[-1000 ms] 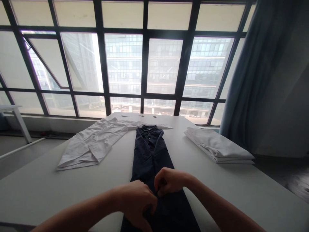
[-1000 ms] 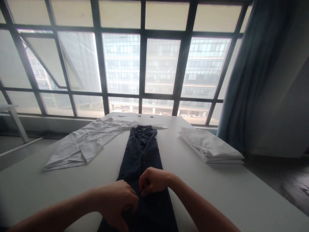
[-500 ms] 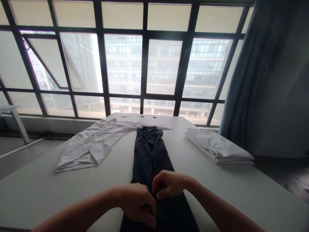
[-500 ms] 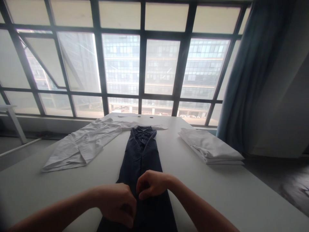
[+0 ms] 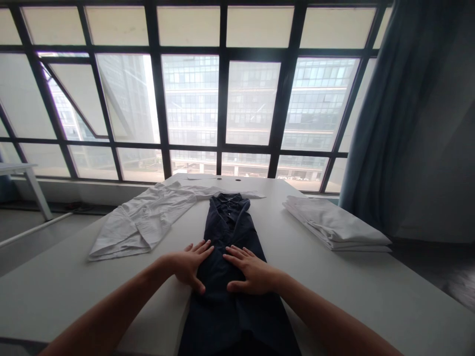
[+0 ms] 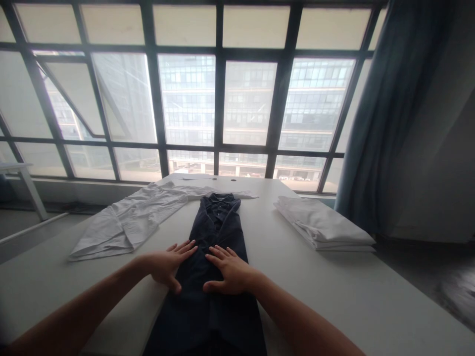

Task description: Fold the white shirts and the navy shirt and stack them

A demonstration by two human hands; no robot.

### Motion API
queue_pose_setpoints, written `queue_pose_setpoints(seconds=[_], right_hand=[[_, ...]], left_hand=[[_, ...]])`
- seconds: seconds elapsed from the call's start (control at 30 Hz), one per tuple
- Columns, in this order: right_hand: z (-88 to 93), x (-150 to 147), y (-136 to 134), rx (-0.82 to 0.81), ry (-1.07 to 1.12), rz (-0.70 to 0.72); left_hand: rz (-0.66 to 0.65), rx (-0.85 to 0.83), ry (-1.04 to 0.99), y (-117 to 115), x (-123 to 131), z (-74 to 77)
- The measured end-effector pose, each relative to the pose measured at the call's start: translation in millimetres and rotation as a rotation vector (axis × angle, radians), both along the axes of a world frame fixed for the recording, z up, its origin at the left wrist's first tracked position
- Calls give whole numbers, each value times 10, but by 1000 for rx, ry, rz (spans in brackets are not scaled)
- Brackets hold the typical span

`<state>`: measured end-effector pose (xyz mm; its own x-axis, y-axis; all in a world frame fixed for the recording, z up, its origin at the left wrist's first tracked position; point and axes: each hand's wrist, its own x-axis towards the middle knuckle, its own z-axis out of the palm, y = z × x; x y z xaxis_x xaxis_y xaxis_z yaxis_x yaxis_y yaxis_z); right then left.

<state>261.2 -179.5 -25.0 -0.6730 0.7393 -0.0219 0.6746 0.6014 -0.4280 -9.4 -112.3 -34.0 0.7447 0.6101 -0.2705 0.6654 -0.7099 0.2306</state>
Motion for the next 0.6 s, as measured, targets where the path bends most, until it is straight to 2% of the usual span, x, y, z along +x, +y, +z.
queue_pose_setpoints(seconds=[0.13,0.3,0.4,0.5,0.6], right_hand=[[36,11,-10,-17,-4,7],[48,25,-1,-10,-9,3],[76,15,-14,64,35,15],[129,-51,-93,195,142,38],[145,-192,-237,247,230,108]], left_hand=[[-21,0,-2,-92,-31,8],[-132,-53,-16,-290,78,127],[-161,-89,7,-367,142,198],[-161,-130,6,-335,121,245],[-148,-146,-33,-206,21,270]])
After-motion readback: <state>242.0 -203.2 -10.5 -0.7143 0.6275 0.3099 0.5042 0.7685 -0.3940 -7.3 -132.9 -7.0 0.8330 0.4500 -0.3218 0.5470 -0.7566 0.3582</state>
